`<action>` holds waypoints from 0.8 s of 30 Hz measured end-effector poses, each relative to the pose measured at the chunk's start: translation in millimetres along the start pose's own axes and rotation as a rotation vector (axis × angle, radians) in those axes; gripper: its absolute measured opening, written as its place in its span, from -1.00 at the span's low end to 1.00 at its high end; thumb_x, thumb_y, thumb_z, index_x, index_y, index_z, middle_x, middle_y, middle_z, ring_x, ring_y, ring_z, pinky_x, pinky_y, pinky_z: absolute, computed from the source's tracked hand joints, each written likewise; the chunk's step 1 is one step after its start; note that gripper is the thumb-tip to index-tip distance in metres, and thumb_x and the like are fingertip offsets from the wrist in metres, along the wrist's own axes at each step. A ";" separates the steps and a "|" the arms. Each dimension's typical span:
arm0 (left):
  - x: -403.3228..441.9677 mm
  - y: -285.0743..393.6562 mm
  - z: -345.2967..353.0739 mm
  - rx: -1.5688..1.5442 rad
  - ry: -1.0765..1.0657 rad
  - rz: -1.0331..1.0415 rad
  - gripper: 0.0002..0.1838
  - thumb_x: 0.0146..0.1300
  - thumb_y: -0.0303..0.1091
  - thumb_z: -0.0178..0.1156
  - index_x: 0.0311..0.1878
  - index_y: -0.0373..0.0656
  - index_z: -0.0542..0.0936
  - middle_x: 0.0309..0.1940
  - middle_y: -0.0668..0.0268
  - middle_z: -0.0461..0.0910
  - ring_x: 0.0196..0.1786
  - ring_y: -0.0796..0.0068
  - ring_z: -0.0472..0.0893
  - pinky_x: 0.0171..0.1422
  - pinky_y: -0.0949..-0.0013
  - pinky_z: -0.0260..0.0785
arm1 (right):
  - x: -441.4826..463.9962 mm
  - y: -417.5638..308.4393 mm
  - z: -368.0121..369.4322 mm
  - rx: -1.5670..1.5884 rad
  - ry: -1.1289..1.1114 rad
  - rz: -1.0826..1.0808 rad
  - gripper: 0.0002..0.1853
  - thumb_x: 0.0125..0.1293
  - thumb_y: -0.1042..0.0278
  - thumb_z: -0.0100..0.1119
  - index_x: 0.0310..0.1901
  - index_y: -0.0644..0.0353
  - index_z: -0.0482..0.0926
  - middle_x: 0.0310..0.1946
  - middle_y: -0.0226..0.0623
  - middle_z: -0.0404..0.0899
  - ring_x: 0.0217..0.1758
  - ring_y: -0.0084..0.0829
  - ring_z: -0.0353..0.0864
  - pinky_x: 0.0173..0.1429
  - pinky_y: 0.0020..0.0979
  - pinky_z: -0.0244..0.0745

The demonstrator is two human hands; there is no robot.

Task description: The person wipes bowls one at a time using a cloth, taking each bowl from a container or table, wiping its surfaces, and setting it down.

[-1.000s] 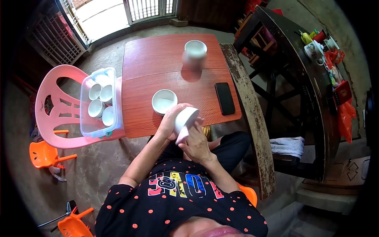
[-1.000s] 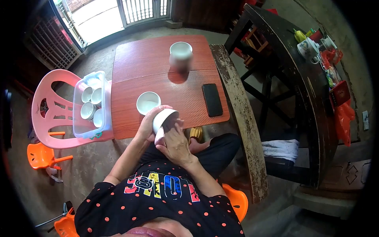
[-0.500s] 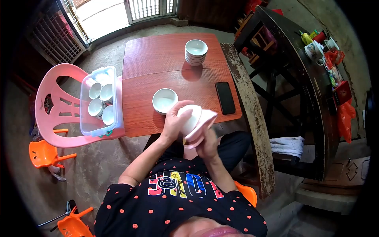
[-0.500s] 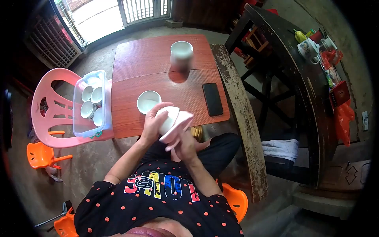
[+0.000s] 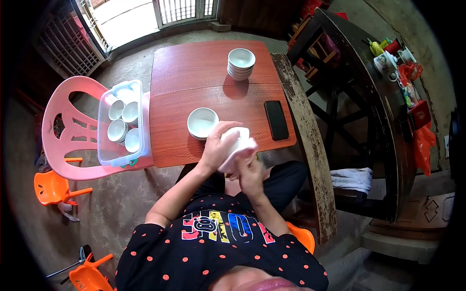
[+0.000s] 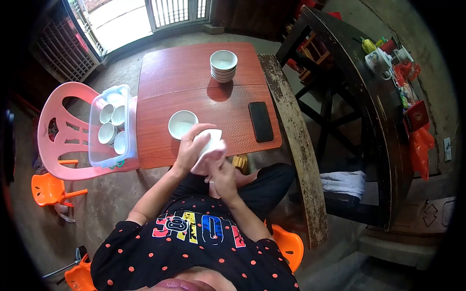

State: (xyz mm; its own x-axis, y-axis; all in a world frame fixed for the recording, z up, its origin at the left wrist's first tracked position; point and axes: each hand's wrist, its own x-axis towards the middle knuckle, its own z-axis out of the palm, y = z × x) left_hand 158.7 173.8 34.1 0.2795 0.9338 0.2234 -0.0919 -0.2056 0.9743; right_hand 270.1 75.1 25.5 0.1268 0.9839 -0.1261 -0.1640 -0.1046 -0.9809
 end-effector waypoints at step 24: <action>12.5 27.8 -5.2 -1.061 -0.216 -0.785 -0.54 0.43 -0.04 -0.12 0.12 -0.23 0.44 -0.10 0.17 0.58 -0.04 0.33 0.59 0.13 0.29 0.45 | 21.4 -43.6 -18.9 -0.804 -0.210 -0.951 -0.68 0.01 0.62 0.17 -0.12 0.29 0.56 -0.21 -0.11 0.61 -0.09 -0.15 0.62 0.16 -0.13 0.43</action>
State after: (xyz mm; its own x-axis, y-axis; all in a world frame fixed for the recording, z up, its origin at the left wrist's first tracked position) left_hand 154.6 181.3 63.8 0.7355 0.6141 -0.2863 -0.5041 0.7783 0.3744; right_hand 298.4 97.9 62.8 -0.3016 0.7150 0.6307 0.5556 0.6694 -0.4932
